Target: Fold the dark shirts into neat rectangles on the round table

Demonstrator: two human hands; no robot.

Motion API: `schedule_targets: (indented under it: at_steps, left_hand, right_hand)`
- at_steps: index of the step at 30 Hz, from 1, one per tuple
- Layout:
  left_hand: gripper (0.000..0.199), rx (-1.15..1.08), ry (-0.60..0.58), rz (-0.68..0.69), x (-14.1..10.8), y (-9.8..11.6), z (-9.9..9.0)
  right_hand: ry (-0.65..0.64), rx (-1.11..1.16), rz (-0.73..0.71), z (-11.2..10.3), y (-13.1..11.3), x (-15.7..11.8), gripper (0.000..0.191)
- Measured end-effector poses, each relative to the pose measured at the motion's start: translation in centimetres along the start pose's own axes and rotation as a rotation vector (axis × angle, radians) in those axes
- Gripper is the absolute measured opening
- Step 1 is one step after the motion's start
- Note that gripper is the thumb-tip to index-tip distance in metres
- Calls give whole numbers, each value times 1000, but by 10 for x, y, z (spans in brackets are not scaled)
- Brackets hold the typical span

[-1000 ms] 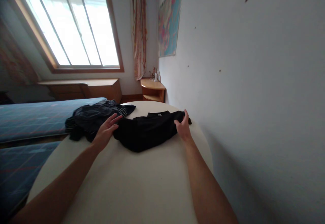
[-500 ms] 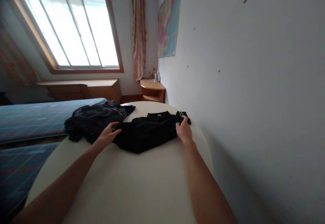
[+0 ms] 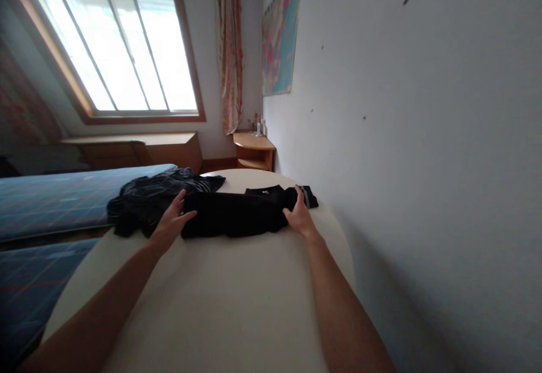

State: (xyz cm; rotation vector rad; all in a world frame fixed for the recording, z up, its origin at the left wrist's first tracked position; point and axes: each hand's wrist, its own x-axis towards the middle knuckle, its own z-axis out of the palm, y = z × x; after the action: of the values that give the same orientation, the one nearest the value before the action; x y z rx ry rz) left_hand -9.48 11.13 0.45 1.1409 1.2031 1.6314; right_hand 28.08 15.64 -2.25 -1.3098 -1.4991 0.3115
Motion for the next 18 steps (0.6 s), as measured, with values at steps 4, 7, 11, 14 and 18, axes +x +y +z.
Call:
schedule_targets:
  at_steps: [4,7,11,14,18]
  left_hand:
    - [89,215,9,-10,5,-19,-6]
    - [84,282,-40,27,8,-29,-12]
    - [67,353,-58,63,8,-29,-14]
    - [58,398,-34,77,6,-19,-12]
    - [51,401,46,76,2,-5,-9]
  right_hand:
    - [-37,-252,243,0,4,-2,85]
    - [-108,-377,272,0,3,-1,80]
    - [-96,-393,188,3,-1,-3,65]
    - [36,-263,139,2,-2,-2,48]
    - [200,-85,75,-3,1,5,31]
